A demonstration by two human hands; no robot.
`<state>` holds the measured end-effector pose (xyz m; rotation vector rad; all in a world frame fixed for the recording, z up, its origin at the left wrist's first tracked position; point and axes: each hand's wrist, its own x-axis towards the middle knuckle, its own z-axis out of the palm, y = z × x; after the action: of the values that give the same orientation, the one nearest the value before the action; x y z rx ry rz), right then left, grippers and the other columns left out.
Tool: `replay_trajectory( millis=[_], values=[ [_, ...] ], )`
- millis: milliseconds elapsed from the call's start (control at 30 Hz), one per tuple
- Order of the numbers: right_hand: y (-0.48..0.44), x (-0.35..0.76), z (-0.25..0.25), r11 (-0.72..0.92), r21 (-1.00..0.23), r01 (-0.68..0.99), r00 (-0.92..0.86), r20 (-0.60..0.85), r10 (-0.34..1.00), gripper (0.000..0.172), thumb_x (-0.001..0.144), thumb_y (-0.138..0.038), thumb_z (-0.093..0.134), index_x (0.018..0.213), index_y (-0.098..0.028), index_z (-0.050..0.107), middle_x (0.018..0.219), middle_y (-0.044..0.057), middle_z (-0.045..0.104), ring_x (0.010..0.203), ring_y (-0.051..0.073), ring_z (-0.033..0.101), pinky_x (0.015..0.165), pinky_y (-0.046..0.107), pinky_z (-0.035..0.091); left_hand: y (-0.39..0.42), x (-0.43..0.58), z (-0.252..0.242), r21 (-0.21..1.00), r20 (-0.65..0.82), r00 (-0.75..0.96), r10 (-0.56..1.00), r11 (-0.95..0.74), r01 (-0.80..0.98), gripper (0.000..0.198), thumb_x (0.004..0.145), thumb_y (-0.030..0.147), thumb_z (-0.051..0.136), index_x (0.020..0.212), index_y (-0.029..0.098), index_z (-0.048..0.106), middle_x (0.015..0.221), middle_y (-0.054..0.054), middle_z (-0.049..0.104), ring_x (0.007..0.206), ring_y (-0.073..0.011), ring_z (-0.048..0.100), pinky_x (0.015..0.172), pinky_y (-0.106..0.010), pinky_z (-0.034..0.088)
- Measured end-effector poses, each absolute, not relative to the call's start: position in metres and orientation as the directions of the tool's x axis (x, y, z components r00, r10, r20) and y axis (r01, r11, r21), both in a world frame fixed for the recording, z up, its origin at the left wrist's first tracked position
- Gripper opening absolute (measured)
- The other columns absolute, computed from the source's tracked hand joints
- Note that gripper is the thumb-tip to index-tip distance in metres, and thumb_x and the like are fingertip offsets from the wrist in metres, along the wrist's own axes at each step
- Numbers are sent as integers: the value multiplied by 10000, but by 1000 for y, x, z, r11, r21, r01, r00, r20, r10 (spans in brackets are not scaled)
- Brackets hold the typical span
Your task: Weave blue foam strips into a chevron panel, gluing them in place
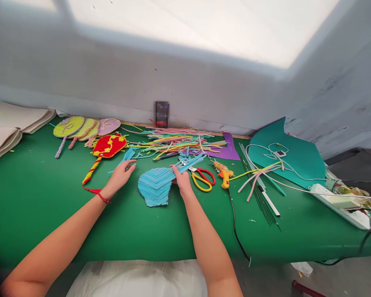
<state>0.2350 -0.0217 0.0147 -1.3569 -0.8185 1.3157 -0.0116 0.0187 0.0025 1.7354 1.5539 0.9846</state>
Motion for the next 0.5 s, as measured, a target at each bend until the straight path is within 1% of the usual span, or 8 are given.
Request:
replay_trajectory(
  millis=[100,167,233,267,367,433,500],
  values=[
    [-25,229,15,-207,-961,-181,159,-236,959,542,694,-507,642,1152,-228,563,934,48,691,735,175,645,550,275,530,22,-20,5,739,192,-30,981,-125,662,347,872,351,421,1094,156,603,1125,-123,611,949,-238,614,869,-412,487],
    [-25,227,15,-201,-963,-180,158,-230,960,573,703,-499,641,1202,-243,524,977,54,690,738,177,651,534,274,531,20,-18,5,676,283,-13,959,-190,712,347,890,335,400,1113,147,589,1179,-135,586,1044,-253,586,937,-427,453],
    [-25,227,15,-206,-962,-181,160,-236,959,578,703,-497,644,1203,-236,521,1006,67,687,731,180,653,522,275,530,15,-10,4,601,376,86,923,-313,735,358,907,323,386,1160,140,561,1260,-144,544,1171,-254,518,1021,-431,389],
    [-25,228,16,-206,-961,-183,161,-237,958,577,702,-498,646,1200,-232,523,1017,73,684,727,181,654,519,276,530,11,-5,4,568,397,155,905,-375,733,370,913,324,385,1190,136,543,1294,-148,525,1217,-249,483,1050,-429,361],
    [-25,229,16,-186,-961,-203,174,-222,959,587,709,-505,639,1214,-234,512,1042,78,679,731,181,653,527,278,532,-6,15,7,507,376,334,864,-494,707,441,930,354,376,1312,147,451,1399,-150,445,1300,-238,405,1093,-447,303],
    [-25,229,15,-177,-959,-223,185,-220,958,597,713,-510,635,1228,-240,499,1041,76,680,732,179,652,533,278,532,-19,26,11,468,358,431,828,-559,685,486,943,372,349,1397,198,349,1463,-126,375,1351,-227,337,1122,-481,231],
    [-24,228,13,-187,-955,-231,186,-232,955,587,712,-514,638,1212,-238,502,1023,71,680,722,175,648,528,274,526,-29,33,13,429,326,527,785,-620,657,537,947,387,342,1452,232,245,1509,-112,297,1387,-218,270,1136,-484,188]
  ],
)
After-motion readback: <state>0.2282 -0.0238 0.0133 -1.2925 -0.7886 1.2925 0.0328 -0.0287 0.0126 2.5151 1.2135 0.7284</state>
